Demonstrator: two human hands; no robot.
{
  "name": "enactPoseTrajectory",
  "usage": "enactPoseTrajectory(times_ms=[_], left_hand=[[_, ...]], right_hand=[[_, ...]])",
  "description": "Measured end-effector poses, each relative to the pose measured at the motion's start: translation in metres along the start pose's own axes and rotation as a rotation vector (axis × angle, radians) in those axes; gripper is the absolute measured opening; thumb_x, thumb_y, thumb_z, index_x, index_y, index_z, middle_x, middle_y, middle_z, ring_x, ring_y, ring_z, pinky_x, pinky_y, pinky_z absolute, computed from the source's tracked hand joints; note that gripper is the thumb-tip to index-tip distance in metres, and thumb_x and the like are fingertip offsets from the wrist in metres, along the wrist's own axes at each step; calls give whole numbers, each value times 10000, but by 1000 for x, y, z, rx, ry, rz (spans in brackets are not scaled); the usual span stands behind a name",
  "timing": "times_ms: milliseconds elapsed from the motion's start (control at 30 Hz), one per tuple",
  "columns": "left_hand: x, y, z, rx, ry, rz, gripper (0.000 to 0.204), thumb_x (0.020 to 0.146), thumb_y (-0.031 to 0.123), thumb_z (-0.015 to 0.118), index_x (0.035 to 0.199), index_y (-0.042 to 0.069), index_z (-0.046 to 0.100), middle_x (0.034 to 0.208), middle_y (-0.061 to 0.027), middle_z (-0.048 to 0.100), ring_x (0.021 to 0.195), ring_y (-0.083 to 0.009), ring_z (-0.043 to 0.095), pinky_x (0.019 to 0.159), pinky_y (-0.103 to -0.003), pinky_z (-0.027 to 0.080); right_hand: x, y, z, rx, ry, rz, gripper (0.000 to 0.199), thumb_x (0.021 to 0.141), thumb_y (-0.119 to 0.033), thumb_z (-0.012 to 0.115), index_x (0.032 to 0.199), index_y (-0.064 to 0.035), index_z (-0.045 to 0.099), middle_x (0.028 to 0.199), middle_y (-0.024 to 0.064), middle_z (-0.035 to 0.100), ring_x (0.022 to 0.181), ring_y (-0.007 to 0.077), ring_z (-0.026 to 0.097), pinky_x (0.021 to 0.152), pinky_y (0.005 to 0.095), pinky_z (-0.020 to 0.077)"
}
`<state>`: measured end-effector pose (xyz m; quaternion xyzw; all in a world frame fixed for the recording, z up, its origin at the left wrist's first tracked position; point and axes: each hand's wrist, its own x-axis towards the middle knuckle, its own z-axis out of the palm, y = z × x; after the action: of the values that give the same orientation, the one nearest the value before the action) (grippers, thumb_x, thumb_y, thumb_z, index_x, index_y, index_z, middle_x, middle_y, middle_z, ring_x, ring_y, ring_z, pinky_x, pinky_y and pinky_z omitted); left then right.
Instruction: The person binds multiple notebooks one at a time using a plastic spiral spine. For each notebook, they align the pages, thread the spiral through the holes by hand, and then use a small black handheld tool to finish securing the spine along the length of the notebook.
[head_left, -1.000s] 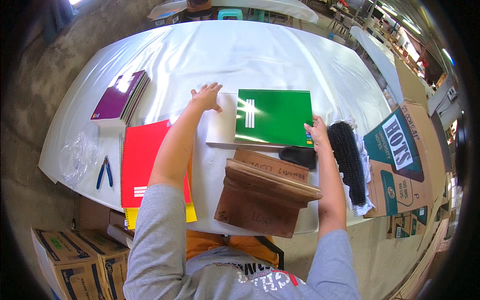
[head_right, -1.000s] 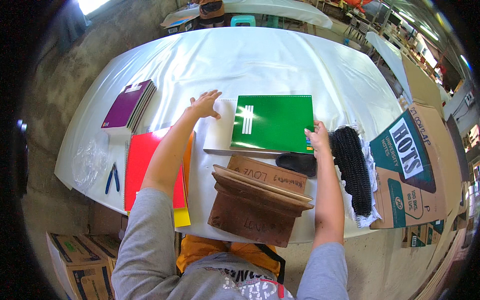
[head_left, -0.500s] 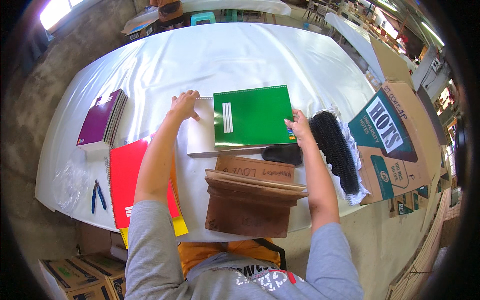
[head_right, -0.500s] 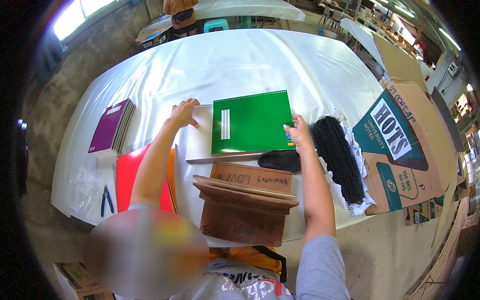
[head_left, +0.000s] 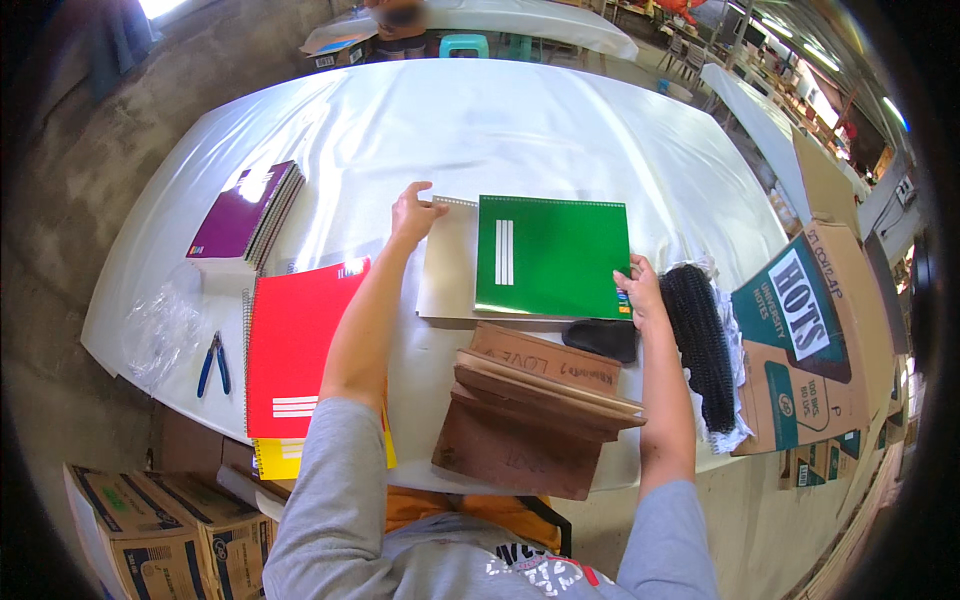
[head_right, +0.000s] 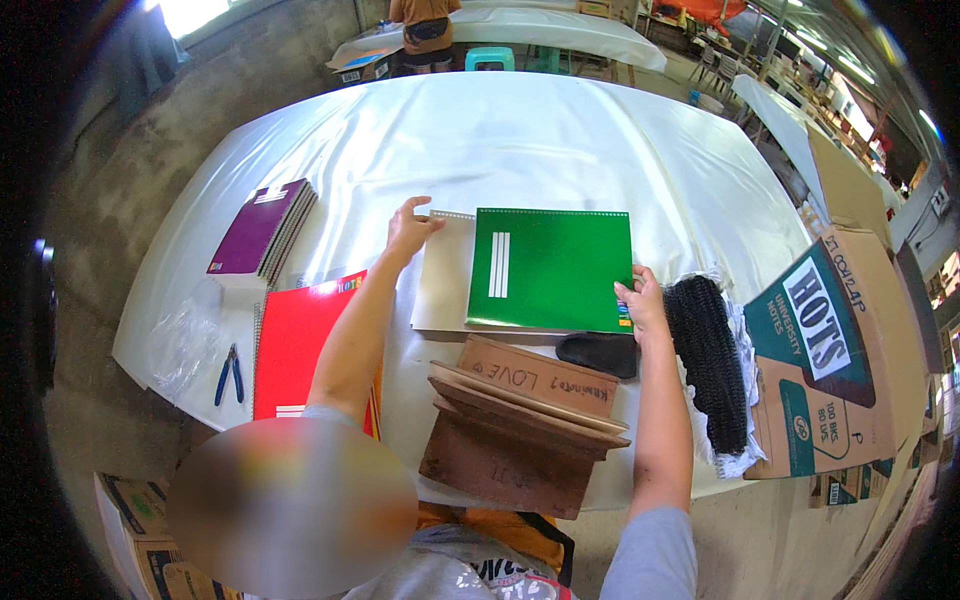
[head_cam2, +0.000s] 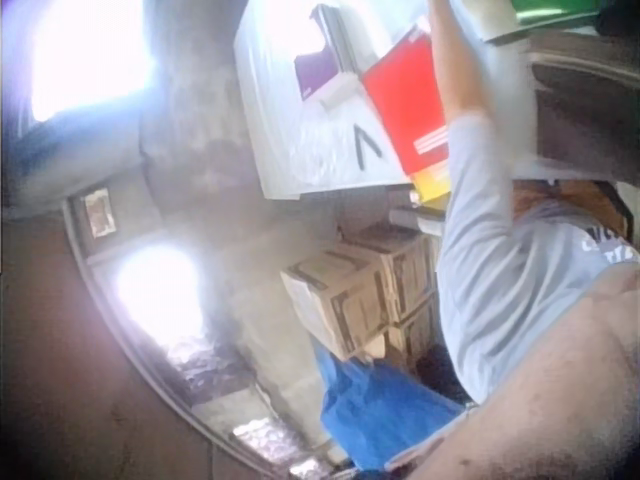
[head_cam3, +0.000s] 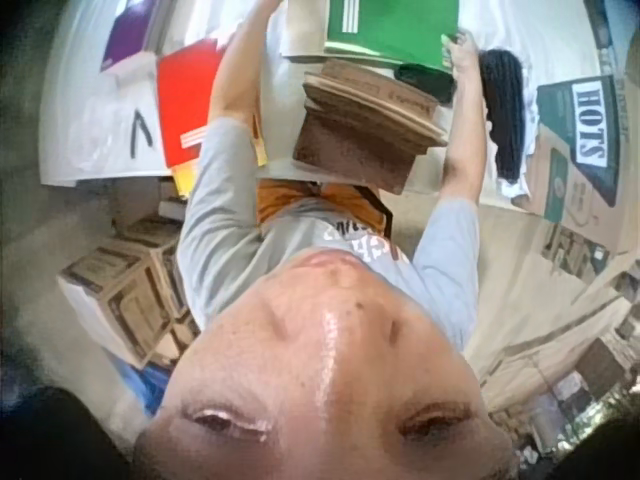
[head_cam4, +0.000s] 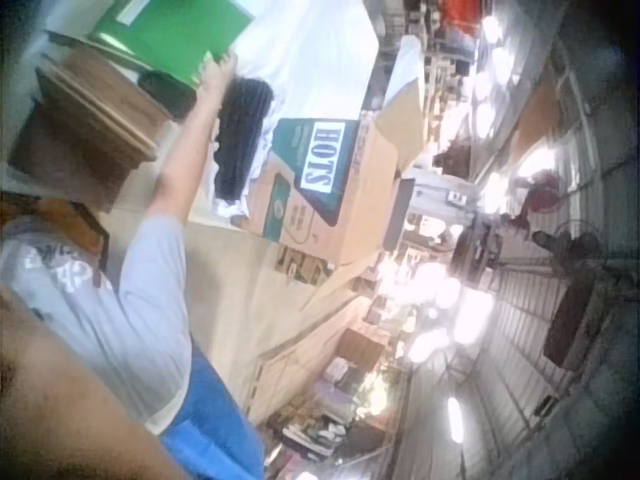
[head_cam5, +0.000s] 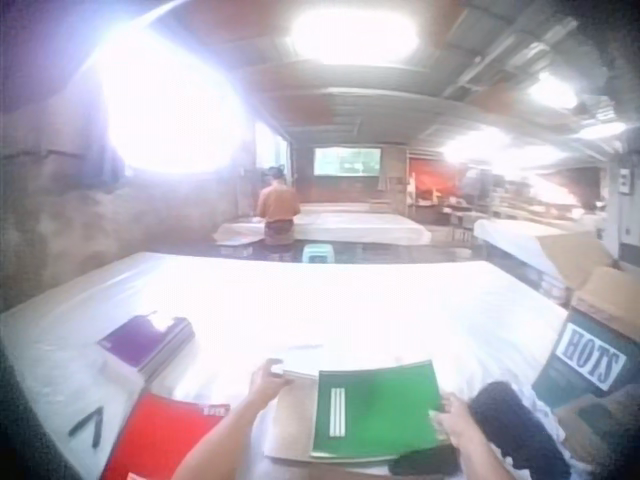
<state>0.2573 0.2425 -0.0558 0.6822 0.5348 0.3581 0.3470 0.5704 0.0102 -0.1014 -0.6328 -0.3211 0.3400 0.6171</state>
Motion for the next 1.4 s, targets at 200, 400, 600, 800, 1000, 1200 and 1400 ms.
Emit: enactPoseTrajectory(times_ms=[200, 400, 600, 800, 1000, 1200, 1400], left_hand=[[1, -10, 7, 44, -24, 89, 418, 704, 153, 699, 1106, 142, 586, 825, -138, 672, 786, -219, 644, 723, -338, 490], [1, -8, 10, 143, 25, 207, 280, 733, 195, 650, 1003, 141, 597, 766, -138, 660, 750, -286, 633, 697, -376, 468], [-3, -5, 20, 253, -2, 253, 212, 756, 176, 630, 949, 114, 569, 842, -156, 642, 813, -328, 611, 708, -408, 450], [-2, -19, 22, 401, 462, 544, 347, 753, 248, 671, 985, 51, 504, 1075, -184, 579, 927, -356, 565, 776, -430, 443], [-27, 42, 29, -277, 44, -288, 791, 596, 322, 830, 1162, -40, 412, 1119, -222, 523, 1048, -279, 524, 895, -374, 423], [-18, 74, -23, -935, -377, -19, 343, 788, 74, 663, 1103, 21, 539, 898, -107, 637, 784, -186, 616, 655, -347, 525], [-45, 116, -77, -973, -477, 373, 292, 810, 75, 630, 1091, 58, 550, 984, -50, 628, 891, -135, 582, 813, -271, 444]], right_hand=[[-5, -9, 4, -24, 16, 24, 357, 791, 60, 578, 1111, -28, 445, 934, 93, 608, 781, 135, 582, 671, 248, 466], [-3, -4, 0, -40, 0, 3, 360, 794, 50, 584, 1115, -29, 441, 933, 94, 605, 759, 129, 572, 663, 241, 461], [-5, -4, -2, -51, 16, -10, 353, 794, 47, 584, 1110, -31, 446, 938, 94, 602, 788, 135, 573, 694, 250, 465], [-4, -6, 9, -14, -7, -14, 367, 789, 47, 590, 1117, -39, 450, 946, 95, 601, 793, 135, 575, 697, 253, 469], [-13, -15, 7, 214, -5, -66, 367, 785, 30, 611, 1111, -47, 461, 948, 84, 603, 802, 130, 570, 685, 246, 458], [-15, -68, 51, 136, -32, -295, 420, 773, -13, 654, 1140, -74, 460, 1044, 75, 568, 824, 118, 538, 662, 227, 422], [-22, -126, 56, 232, -95, -436, 326, 833, -107, 617, 1137, -69, 504, 1052, 59, 576, 863, 105, 542, 744, 235, 424]])
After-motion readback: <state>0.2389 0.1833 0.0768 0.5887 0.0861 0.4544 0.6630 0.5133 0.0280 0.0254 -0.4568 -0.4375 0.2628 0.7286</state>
